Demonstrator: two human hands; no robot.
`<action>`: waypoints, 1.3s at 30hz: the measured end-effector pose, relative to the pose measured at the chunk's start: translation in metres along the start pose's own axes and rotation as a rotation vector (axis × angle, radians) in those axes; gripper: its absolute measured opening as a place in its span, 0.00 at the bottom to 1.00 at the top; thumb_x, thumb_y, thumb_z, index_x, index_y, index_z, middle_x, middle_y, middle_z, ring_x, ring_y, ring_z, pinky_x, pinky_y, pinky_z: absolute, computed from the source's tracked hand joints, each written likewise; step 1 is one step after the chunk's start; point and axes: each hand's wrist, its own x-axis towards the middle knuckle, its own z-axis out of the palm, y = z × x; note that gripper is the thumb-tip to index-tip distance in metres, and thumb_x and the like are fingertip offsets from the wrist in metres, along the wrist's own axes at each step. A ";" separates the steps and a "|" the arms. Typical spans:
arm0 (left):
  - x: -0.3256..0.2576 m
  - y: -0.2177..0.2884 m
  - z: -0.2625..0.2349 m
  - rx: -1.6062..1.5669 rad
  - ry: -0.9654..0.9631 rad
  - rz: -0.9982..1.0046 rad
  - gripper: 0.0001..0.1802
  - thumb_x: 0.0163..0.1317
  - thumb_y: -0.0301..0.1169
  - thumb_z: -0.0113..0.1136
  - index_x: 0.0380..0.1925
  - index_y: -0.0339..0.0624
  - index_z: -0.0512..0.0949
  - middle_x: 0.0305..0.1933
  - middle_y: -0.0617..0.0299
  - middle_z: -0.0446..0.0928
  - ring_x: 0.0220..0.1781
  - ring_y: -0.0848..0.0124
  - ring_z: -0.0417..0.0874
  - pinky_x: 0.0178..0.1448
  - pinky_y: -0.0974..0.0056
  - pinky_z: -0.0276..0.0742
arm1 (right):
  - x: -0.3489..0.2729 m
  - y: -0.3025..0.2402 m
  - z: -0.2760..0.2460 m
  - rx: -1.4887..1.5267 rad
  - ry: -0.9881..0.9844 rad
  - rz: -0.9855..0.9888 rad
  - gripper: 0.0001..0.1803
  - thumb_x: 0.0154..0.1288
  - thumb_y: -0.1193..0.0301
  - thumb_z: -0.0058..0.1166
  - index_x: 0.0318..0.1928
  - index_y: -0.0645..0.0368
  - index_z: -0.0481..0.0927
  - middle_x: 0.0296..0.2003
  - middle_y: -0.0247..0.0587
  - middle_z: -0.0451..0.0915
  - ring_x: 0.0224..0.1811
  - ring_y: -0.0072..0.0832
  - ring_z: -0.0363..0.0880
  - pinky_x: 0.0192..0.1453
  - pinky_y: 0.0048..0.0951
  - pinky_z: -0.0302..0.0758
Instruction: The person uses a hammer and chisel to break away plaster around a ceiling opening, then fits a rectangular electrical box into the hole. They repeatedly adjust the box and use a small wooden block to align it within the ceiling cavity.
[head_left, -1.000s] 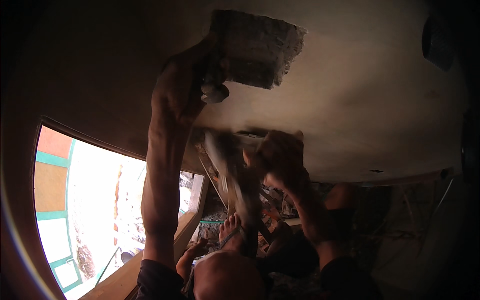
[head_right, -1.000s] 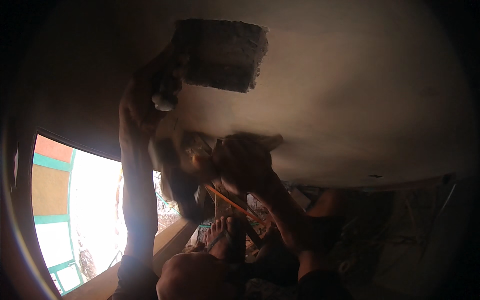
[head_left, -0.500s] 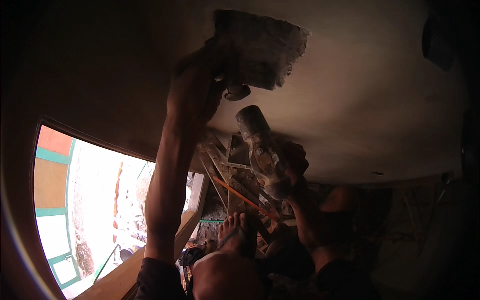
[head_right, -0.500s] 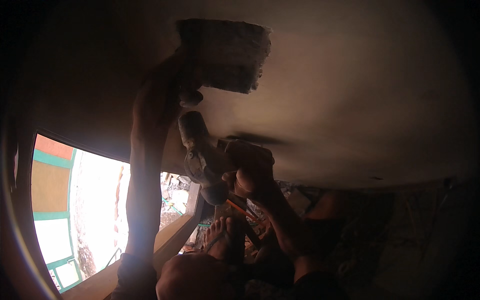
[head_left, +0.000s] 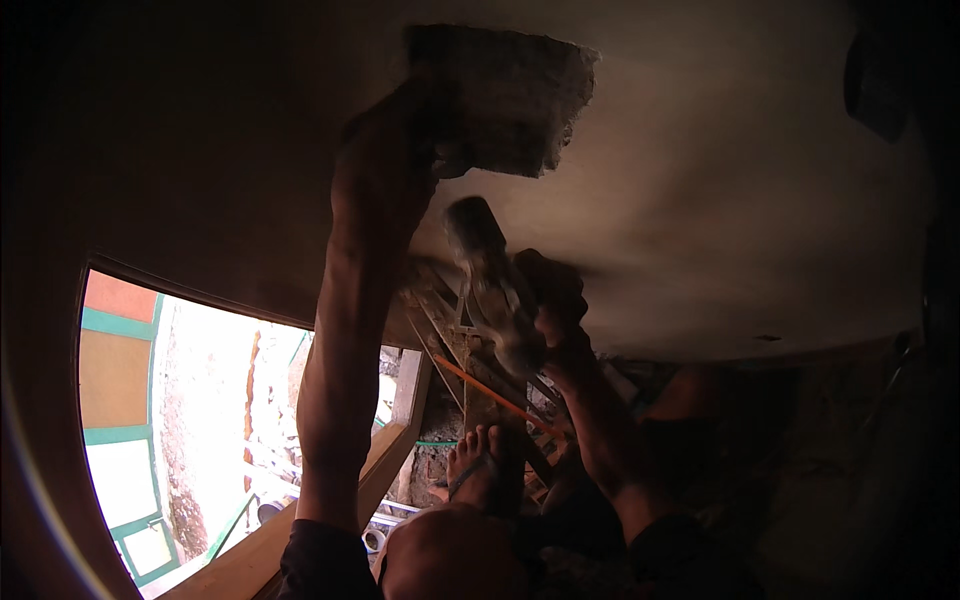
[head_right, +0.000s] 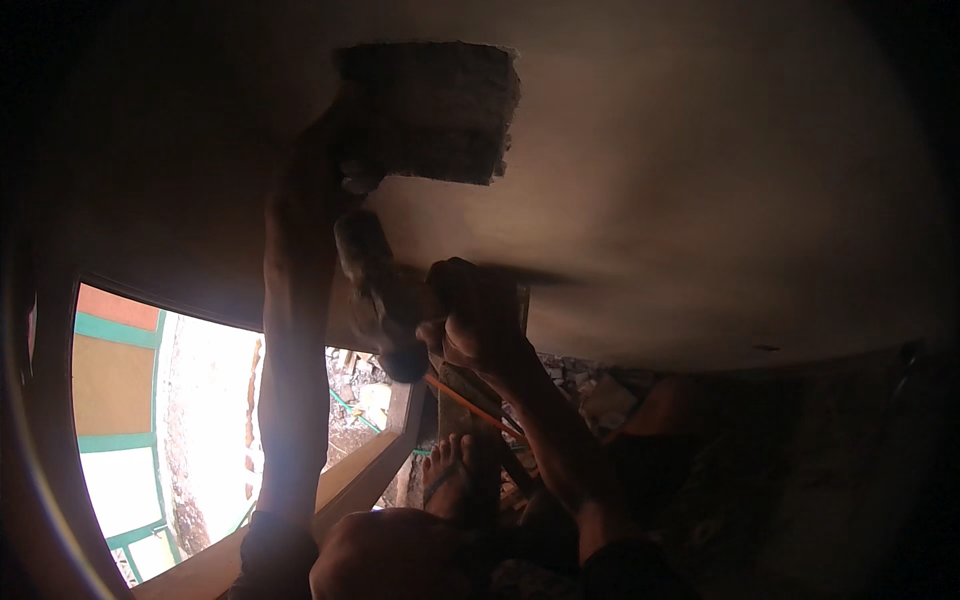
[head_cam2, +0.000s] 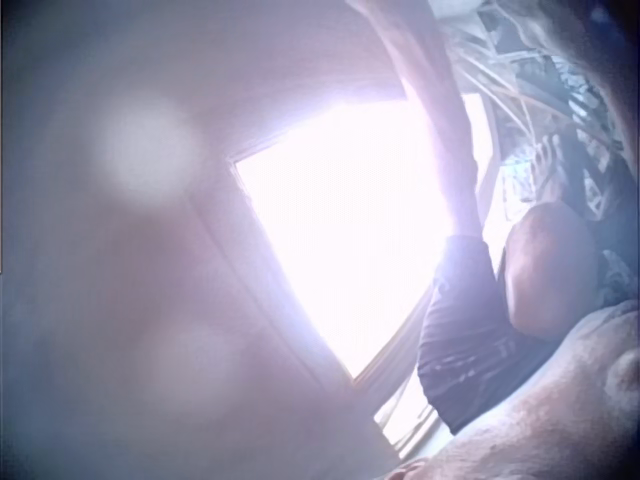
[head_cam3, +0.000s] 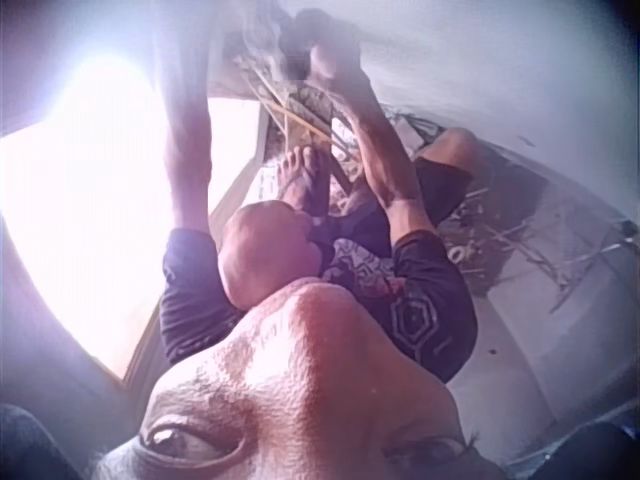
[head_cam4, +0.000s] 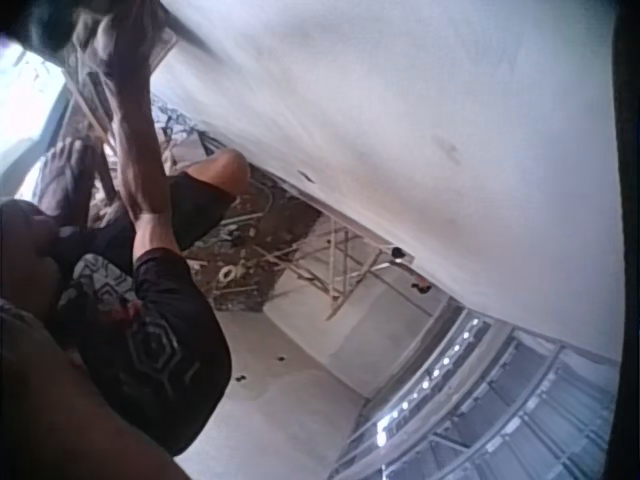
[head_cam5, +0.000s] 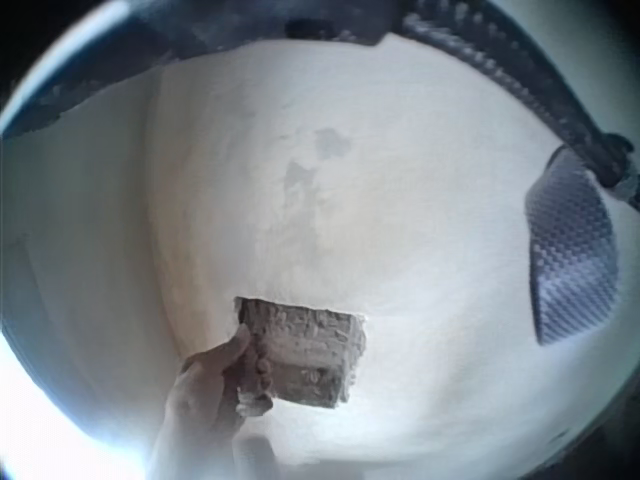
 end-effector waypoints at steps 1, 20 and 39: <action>0.001 0.008 -0.011 -0.037 -0.136 -0.148 0.12 0.74 0.33 0.55 0.40 0.34 0.81 0.34 0.62 0.81 0.34 0.73 0.78 0.37 0.66 0.75 | -0.009 0.009 0.001 -0.016 0.024 -0.024 0.16 0.47 0.75 0.68 0.35 0.60 0.76 0.27 0.42 0.77 0.28 0.40 0.81 0.32 0.38 0.78; 0.010 -0.019 -0.022 0.938 0.020 0.505 0.12 0.71 0.29 0.57 0.48 0.32 0.80 0.42 0.56 0.84 0.42 0.65 0.85 0.44 0.63 0.82 | 0.016 -0.006 -0.021 0.073 -0.141 0.009 0.16 0.47 0.69 0.69 0.36 0.57 0.79 0.26 0.41 0.77 0.29 0.39 0.81 0.31 0.37 0.76; 0.019 -0.021 -0.018 0.884 0.016 0.458 0.12 0.69 0.28 0.58 0.49 0.34 0.80 0.45 0.55 0.84 0.45 0.64 0.86 0.47 0.63 0.83 | 0.017 0.018 0.000 0.008 0.067 -0.065 0.16 0.53 0.67 0.70 0.36 0.61 0.78 0.29 0.44 0.81 0.26 0.41 0.82 0.31 0.34 0.78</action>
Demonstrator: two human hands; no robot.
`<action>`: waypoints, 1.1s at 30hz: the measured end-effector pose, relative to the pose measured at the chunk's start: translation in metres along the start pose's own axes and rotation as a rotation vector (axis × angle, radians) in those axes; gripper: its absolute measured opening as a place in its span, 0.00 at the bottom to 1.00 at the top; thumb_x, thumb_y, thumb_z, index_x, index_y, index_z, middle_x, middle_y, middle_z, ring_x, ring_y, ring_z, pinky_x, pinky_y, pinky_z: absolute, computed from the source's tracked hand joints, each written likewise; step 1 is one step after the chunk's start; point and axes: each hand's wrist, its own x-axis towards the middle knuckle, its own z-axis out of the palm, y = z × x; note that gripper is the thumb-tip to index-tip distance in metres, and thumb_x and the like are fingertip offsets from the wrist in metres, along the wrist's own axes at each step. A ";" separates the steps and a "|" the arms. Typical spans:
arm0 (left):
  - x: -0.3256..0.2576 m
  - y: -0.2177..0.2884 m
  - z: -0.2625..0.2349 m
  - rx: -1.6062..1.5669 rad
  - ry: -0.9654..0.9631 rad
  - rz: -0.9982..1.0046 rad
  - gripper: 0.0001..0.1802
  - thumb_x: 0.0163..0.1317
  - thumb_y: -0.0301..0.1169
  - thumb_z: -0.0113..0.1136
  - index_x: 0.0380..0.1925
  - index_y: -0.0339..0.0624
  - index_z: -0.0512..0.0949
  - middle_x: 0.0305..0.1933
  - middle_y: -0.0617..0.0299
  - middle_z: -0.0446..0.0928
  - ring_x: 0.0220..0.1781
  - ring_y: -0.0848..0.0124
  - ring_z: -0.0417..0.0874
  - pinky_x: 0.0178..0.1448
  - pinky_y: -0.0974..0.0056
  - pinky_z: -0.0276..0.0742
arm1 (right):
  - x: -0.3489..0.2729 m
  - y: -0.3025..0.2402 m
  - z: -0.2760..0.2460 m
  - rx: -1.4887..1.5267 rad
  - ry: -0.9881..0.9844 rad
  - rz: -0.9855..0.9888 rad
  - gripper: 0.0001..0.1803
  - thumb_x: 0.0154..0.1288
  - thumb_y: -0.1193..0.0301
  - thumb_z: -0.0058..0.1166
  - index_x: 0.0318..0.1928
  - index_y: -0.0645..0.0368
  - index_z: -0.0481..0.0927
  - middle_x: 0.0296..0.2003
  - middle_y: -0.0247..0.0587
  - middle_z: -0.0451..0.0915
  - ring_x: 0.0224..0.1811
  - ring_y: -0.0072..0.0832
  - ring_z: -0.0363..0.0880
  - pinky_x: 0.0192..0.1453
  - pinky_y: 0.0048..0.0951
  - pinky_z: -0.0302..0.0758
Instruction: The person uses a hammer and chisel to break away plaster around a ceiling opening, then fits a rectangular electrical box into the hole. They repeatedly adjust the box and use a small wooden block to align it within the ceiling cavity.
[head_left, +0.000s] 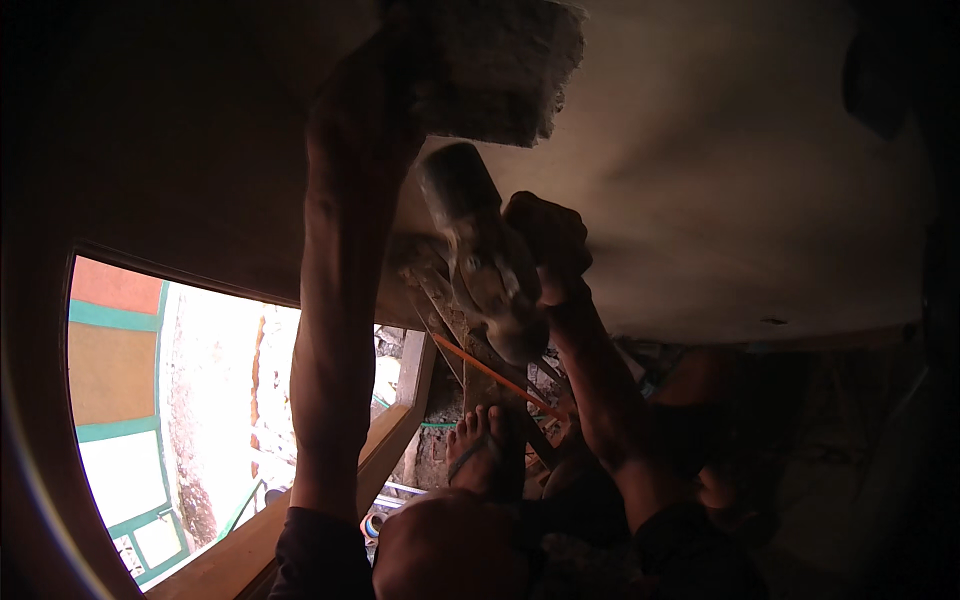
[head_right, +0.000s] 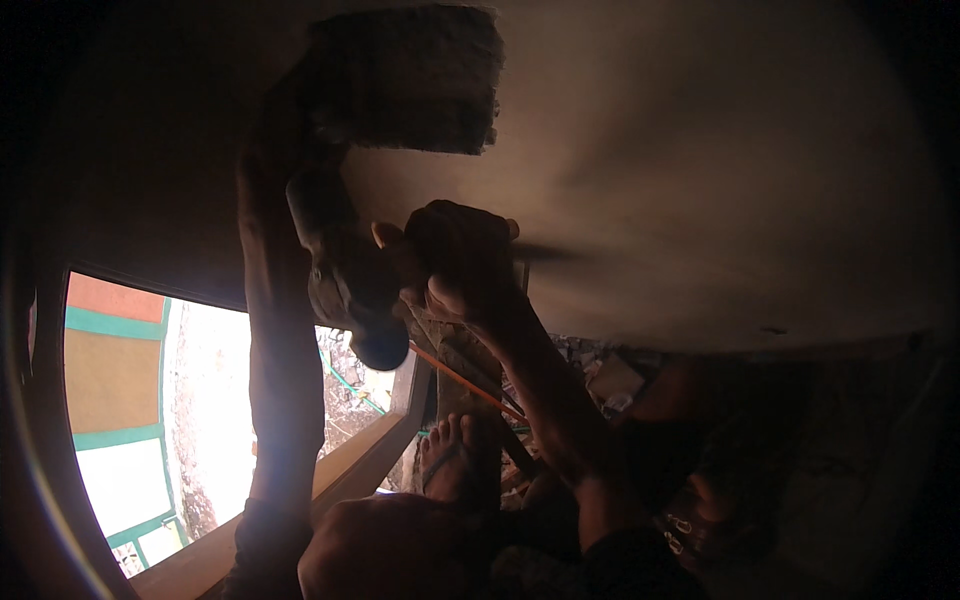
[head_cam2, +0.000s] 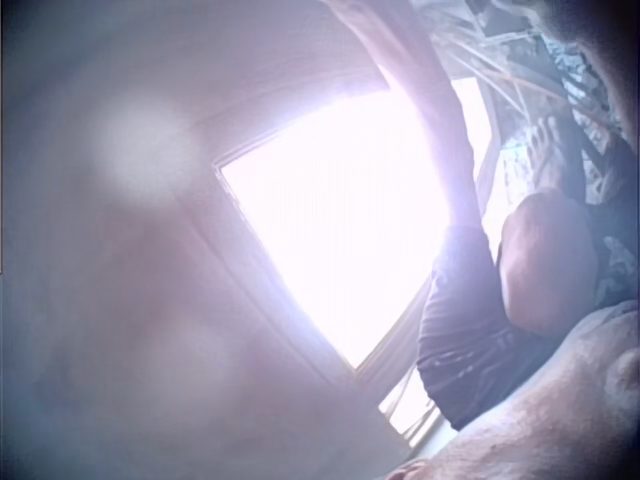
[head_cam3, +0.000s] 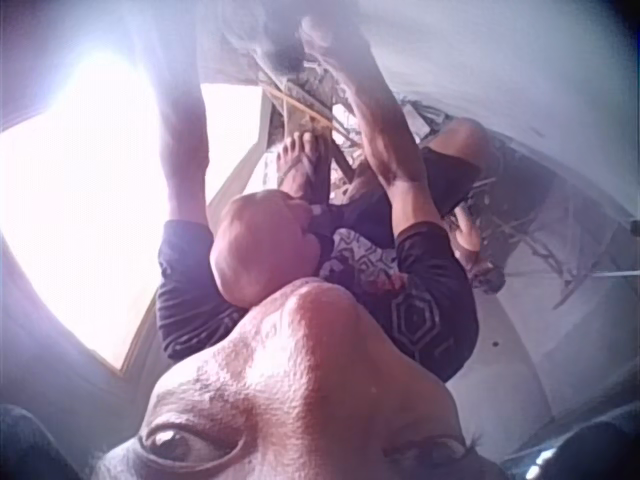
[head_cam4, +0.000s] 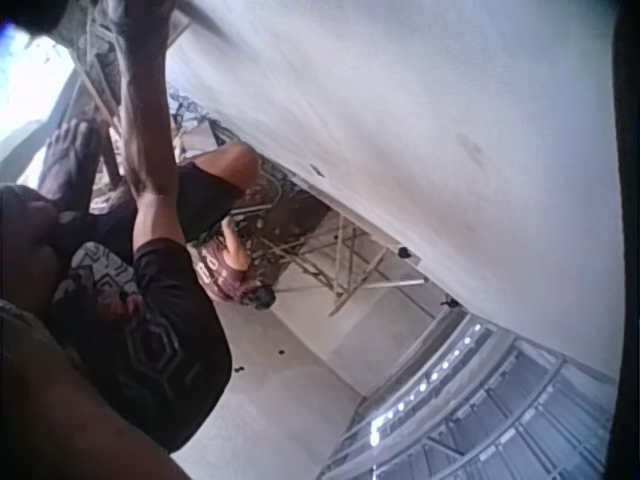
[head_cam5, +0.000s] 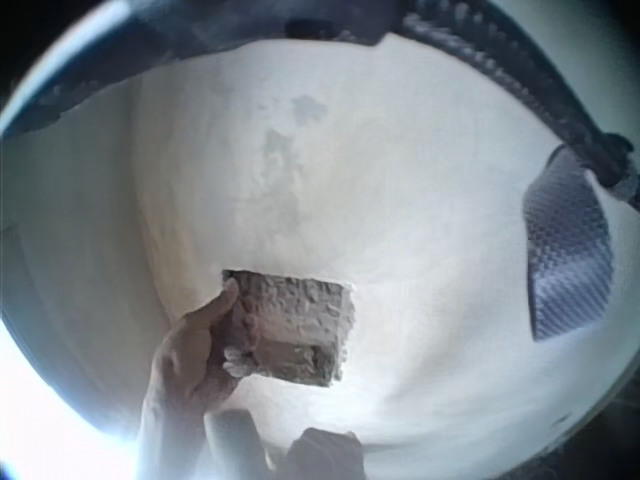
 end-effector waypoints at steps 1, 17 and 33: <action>0.005 0.000 0.001 -0.009 0.003 0.007 0.12 0.69 0.28 0.59 0.49 0.34 0.80 0.45 0.55 0.84 0.45 0.63 0.86 0.48 0.62 0.83 | 0.005 0.002 0.006 -0.072 0.026 0.019 0.12 0.58 0.67 0.67 0.34 0.59 0.77 0.26 0.42 0.79 0.25 0.39 0.82 0.29 0.34 0.76; 0.010 -0.002 -0.007 -0.133 -0.015 -0.062 0.13 0.67 0.26 0.60 0.50 0.35 0.80 0.47 0.53 0.84 0.47 0.62 0.86 0.50 0.62 0.83 | 0.014 0.003 0.019 -0.245 -0.032 0.048 0.13 0.48 0.70 0.72 0.31 0.55 0.78 0.23 0.37 0.74 0.20 0.32 0.75 0.23 0.32 0.72; -0.045 0.000 0.000 -0.199 -0.023 -0.130 0.15 0.65 0.25 0.61 0.51 0.36 0.80 0.49 0.52 0.84 0.49 0.60 0.87 0.53 0.62 0.84 | -0.014 -0.028 -0.007 -0.046 0.010 0.122 0.18 0.54 0.67 0.70 0.38 0.58 0.75 0.29 0.46 0.77 0.28 0.45 0.81 0.31 0.38 0.77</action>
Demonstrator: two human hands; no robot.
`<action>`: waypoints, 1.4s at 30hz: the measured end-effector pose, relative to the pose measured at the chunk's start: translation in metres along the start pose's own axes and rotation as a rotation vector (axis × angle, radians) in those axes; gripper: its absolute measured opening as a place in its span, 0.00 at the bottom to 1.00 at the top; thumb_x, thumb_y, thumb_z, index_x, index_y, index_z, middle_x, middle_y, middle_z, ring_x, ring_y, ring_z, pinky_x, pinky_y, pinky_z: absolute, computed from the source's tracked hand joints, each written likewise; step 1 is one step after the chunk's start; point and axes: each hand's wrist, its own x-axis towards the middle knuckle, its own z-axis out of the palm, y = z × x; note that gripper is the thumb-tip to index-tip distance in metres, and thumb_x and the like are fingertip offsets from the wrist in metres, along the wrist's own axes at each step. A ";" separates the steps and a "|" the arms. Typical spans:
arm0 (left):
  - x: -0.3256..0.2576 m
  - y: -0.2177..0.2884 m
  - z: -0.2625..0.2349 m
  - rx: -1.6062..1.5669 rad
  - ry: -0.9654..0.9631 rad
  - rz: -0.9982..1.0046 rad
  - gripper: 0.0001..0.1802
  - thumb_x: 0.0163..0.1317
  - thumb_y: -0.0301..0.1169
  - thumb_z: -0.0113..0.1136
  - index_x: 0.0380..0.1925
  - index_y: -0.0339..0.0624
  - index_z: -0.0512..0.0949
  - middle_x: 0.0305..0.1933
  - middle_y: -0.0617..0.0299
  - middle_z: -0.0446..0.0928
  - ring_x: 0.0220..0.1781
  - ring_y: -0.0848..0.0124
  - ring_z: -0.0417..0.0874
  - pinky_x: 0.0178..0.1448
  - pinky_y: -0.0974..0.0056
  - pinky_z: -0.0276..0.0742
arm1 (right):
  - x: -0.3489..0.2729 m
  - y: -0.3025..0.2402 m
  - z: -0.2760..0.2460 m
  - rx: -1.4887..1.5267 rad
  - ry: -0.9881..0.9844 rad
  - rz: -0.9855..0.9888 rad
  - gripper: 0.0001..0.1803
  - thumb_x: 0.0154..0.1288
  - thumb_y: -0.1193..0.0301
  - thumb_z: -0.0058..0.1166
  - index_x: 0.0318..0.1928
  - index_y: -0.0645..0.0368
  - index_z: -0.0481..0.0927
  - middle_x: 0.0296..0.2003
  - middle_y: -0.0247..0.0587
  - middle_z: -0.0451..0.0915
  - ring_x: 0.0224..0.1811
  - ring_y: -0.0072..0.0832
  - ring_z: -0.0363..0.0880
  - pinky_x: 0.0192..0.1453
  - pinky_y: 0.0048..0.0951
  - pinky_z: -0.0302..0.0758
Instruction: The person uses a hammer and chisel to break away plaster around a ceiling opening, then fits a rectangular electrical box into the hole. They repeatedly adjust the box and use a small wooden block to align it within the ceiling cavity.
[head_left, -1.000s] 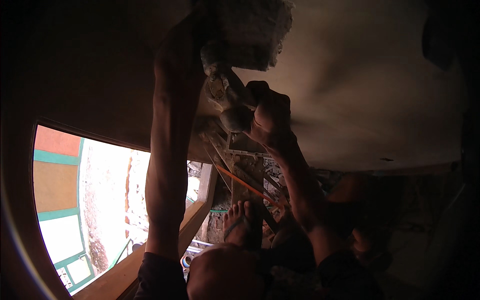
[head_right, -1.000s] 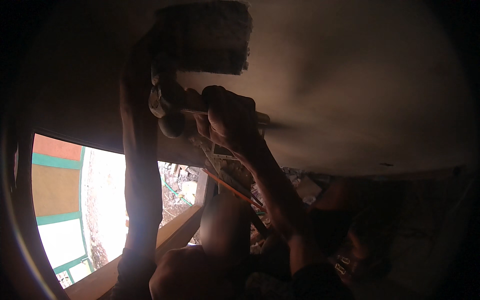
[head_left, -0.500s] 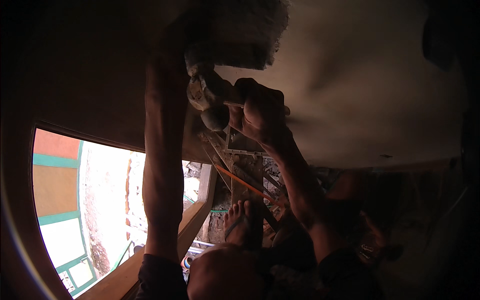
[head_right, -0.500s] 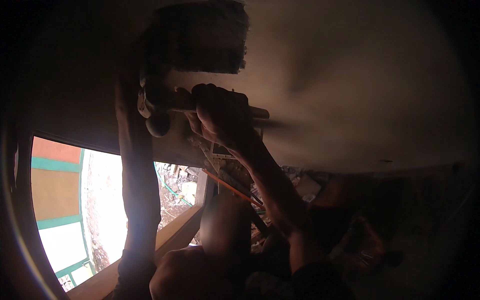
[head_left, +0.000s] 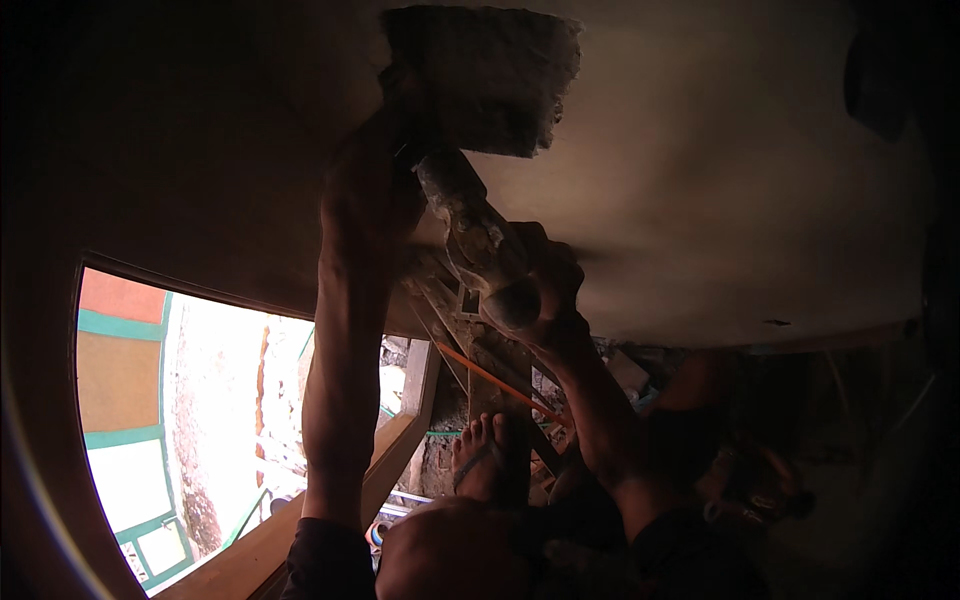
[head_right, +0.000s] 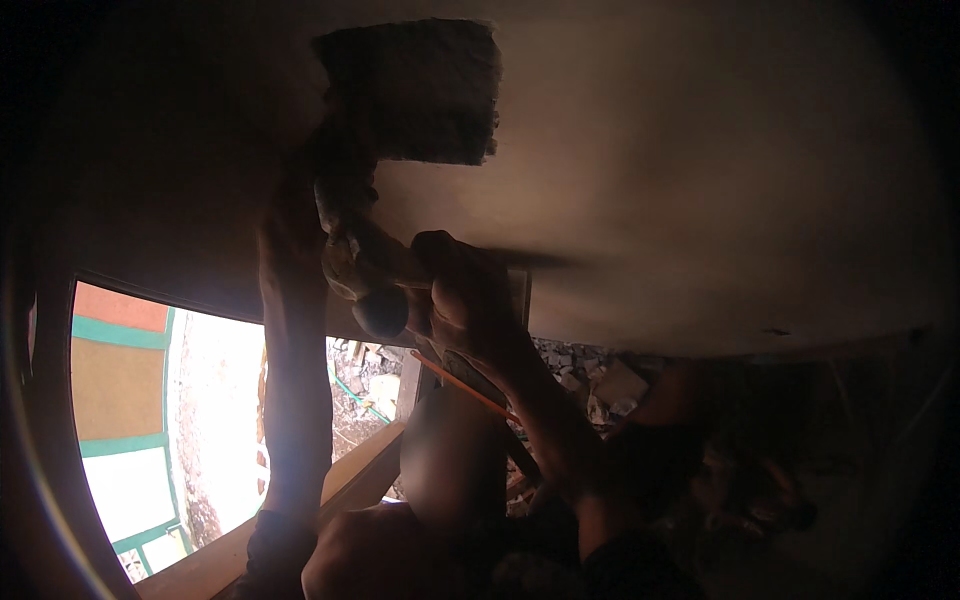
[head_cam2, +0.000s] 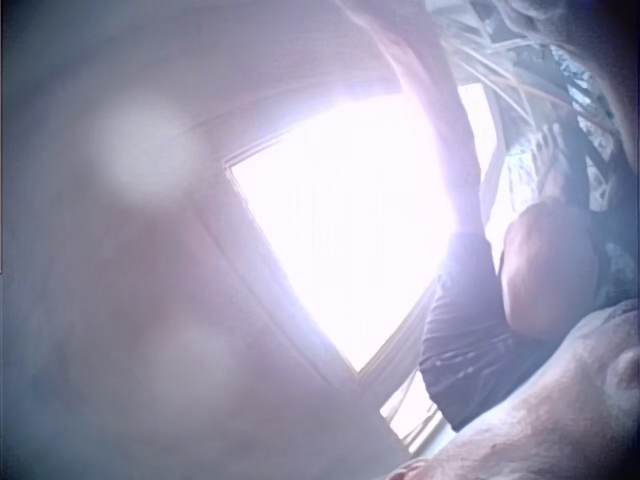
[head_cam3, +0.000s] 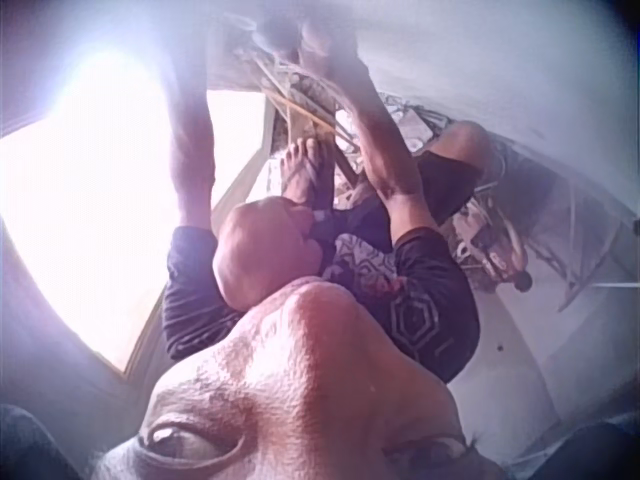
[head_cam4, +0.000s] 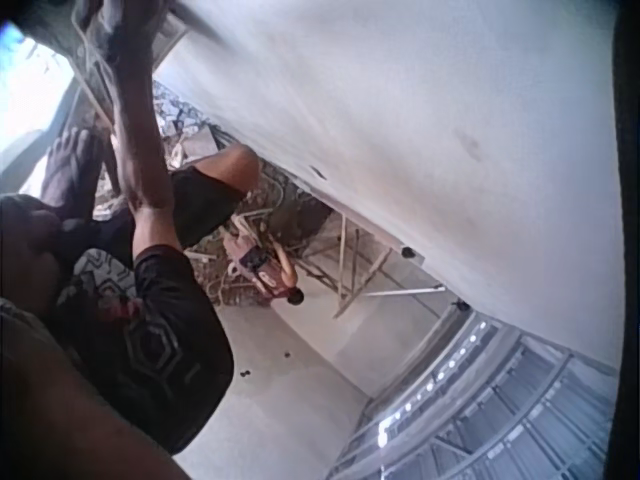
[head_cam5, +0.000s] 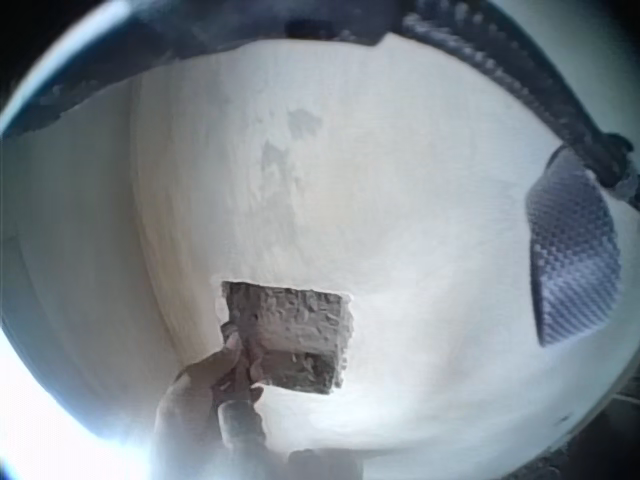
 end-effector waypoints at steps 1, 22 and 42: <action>0.002 0.004 -0.003 0.061 0.000 0.034 0.15 0.65 0.25 0.62 0.51 0.36 0.80 0.49 0.52 0.84 0.49 0.60 0.87 0.53 0.62 0.84 | -0.007 -0.003 0.004 -0.027 0.035 -0.048 0.21 0.53 0.68 0.71 0.44 0.60 0.75 0.35 0.46 0.78 0.34 0.43 0.81 0.38 0.39 0.77; 0.040 -0.024 0.018 0.461 0.117 0.441 0.21 0.60 0.25 0.67 0.56 0.43 0.80 0.52 0.54 0.84 0.50 0.60 0.87 0.55 0.62 0.85 | -0.031 0.047 0.024 -0.126 0.102 0.044 0.14 0.49 0.73 0.69 0.33 0.60 0.76 0.27 0.46 0.76 0.29 0.42 0.80 0.33 0.37 0.76; 0.063 -0.042 -0.020 -0.801 0.076 -0.460 0.18 0.67 0.33 0.64 0.53 0.35 0.79 0.44 0.57 0.83 0.45 0.61 0.86 0.50 0.65 0.83 | 0.012 0.041 0.040 -0.099 -0.059 0.001 0.09 0.53 0.76 0.64 0.33 0.58 0.76 0.23 0.42 0.76 0.23 0.39 0.80 0.26 0.33 0.75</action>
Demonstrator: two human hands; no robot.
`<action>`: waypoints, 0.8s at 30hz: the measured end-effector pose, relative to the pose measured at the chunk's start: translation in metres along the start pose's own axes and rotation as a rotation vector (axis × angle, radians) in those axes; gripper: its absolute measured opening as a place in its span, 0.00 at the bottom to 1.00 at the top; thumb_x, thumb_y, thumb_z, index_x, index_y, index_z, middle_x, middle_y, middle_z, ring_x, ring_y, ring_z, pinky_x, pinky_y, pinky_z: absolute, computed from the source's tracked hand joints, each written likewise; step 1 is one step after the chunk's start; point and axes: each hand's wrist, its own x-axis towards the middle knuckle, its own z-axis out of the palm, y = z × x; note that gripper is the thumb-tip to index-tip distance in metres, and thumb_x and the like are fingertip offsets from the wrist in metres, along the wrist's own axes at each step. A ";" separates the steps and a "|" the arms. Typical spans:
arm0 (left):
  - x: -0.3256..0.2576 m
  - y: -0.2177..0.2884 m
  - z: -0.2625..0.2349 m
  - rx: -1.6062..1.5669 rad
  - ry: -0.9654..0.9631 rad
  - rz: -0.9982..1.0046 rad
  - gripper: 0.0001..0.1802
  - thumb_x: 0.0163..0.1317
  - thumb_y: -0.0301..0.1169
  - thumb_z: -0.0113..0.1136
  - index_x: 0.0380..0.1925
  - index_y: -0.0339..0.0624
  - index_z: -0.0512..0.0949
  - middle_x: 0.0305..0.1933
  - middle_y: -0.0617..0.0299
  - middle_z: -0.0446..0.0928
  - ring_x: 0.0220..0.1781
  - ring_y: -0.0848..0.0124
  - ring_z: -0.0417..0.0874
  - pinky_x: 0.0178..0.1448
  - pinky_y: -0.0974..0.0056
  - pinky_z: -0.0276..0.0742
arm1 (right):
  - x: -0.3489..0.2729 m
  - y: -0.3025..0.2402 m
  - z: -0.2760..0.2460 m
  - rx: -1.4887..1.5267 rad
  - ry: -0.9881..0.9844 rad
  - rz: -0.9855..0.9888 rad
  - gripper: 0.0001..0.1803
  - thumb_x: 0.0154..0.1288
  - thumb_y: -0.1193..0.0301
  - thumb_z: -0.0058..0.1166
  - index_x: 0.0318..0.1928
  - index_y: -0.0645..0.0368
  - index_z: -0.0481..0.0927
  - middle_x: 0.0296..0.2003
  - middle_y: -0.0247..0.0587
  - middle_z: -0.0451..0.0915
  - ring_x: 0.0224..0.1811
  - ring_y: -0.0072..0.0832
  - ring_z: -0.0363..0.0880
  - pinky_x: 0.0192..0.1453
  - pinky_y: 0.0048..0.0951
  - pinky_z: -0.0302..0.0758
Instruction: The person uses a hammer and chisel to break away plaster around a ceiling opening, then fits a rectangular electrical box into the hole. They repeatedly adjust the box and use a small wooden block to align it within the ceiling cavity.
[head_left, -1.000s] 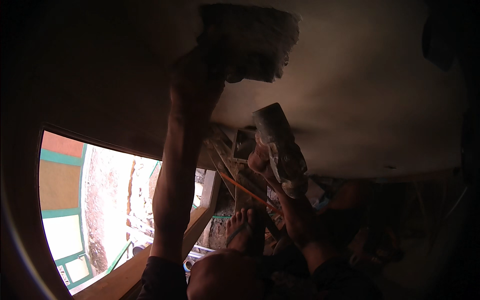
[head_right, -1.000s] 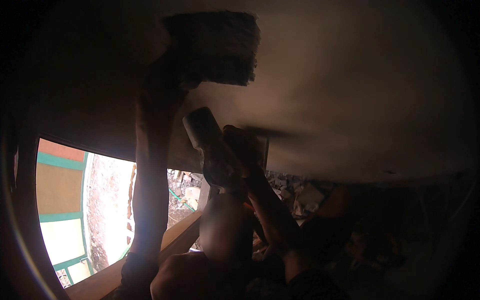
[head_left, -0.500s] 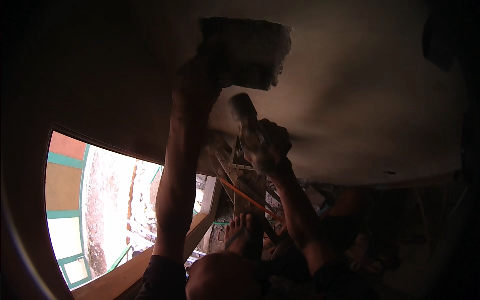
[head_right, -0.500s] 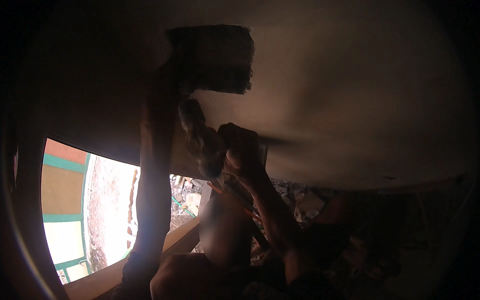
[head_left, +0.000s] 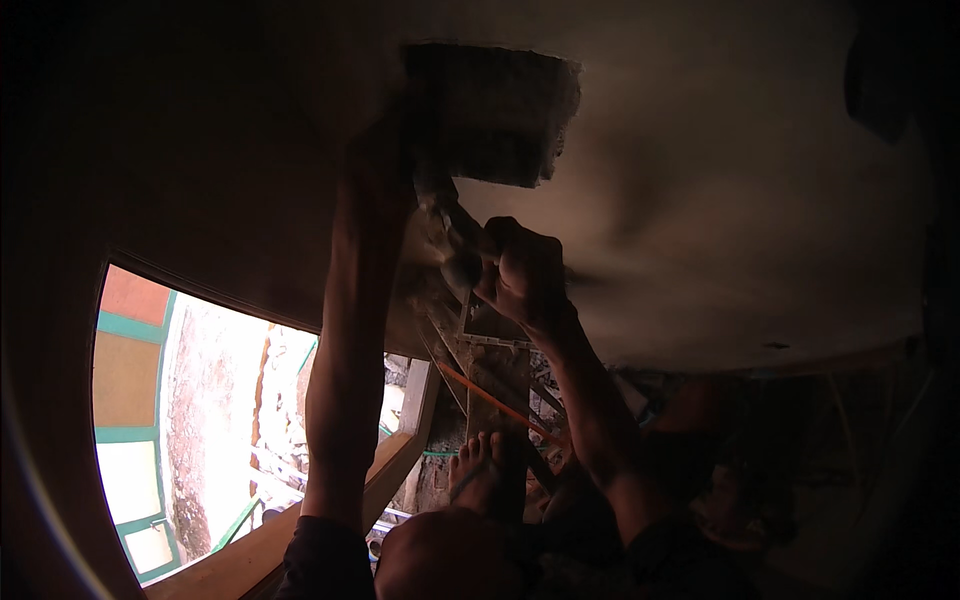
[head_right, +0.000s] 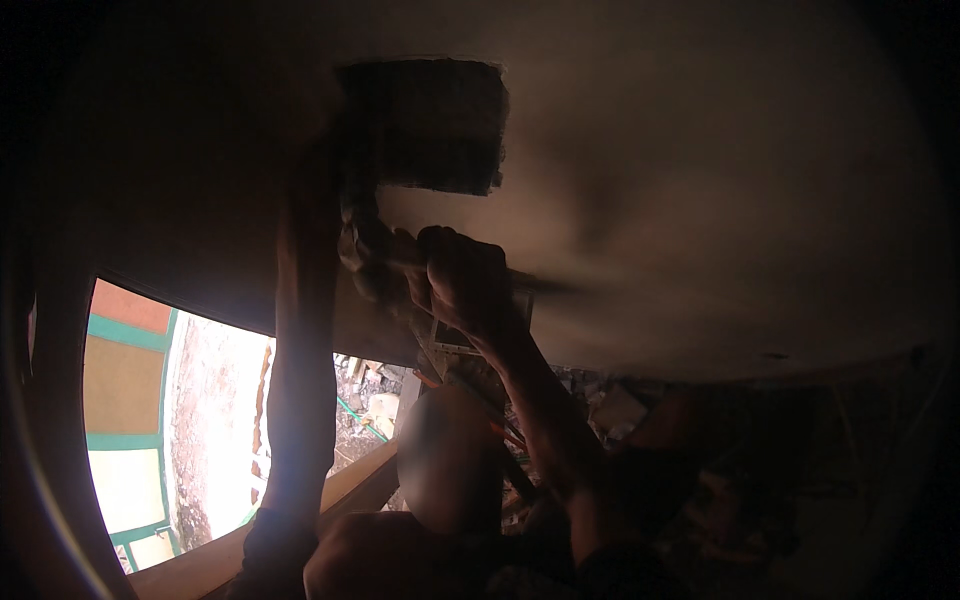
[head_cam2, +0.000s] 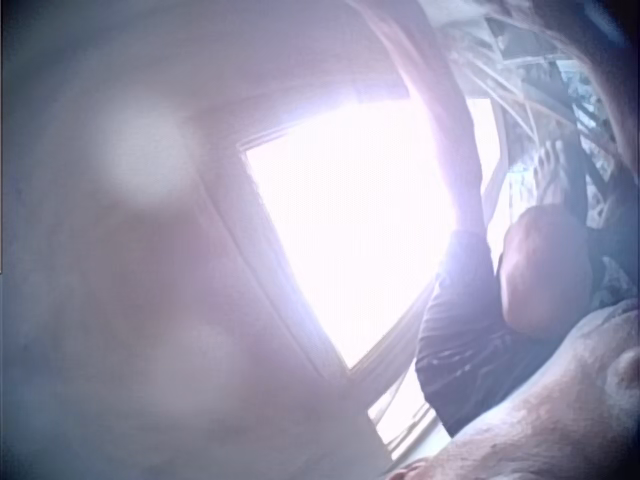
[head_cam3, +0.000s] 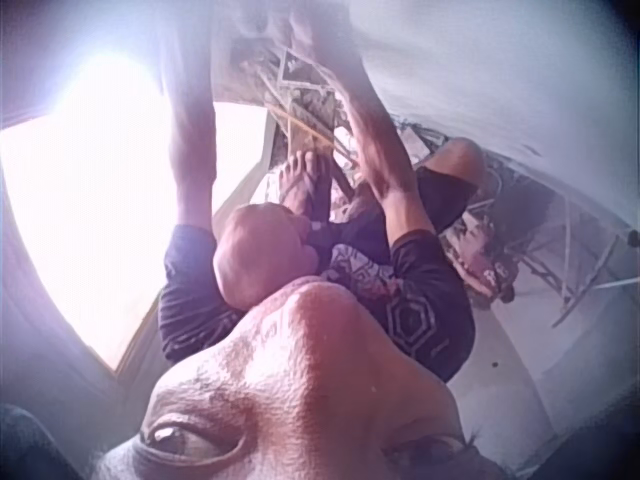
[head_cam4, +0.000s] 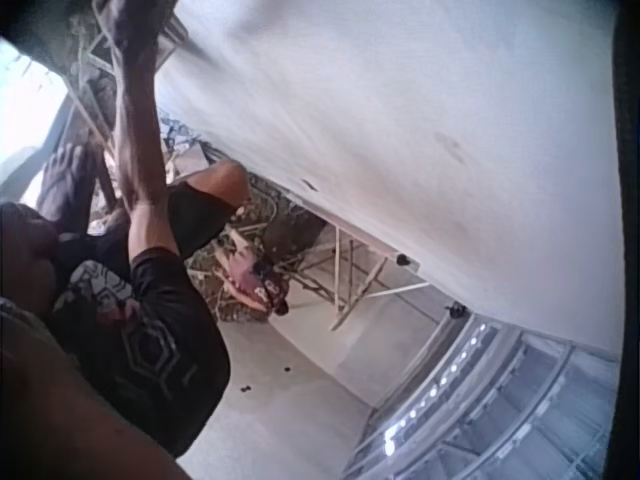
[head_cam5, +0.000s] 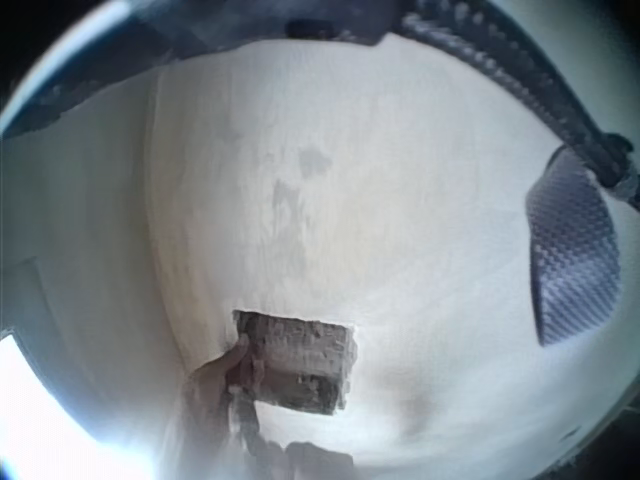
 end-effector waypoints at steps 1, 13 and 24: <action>-0.002 -0.008 0.001 -0.005 -0.010 -0.015 0.18 0.67 0.33 0.64 0.52 0.35 0.79 0.44 0.57 0.83 0.45 0.61 0.86 0.49 0.65 0.83 | -0.005 -0.002 -0.007 -0.035 -0.009 -0.043 0.09 0.57 0.73 0.63 0.32 0.58 0.74 0.23 0.42 0.75 0.24 0.38 0.80 0.26 0.34 0.76; -0.063 -0.017 0.018 0.007 0.021 0.029 0.15 0.68 0.33 0.62 0.49 0.35 0.79 0.43 0.59 0.82 0.43 0.63 0.85 0.48 0.67 0.82 | -0.038 -0.017 -0.012 0.213 0.054 -0.012 0.25 0.43 0.75 0.69 0.46 0.63 0.78 0.37 0.46 0.81 0.30 0.41 0.82 0.35 0.37 0.78; -0.062 -0.025 0.023 -0.087 0.058 -0.003 0.13 0.69 0.34 0.60 0.47 0.35 0.80 0.42 0.61 0.82 0.42 0.65 0.84 0.46 0.68 0.81 | -0.045 -0.017 -0.007 0.108 0.116 -0.005 0.22 0.46 0.73 0.72 0.43 0.61 0.79 0.35 0.44 0.81 0.33 0.41 0.83 0.37 0.35 0.79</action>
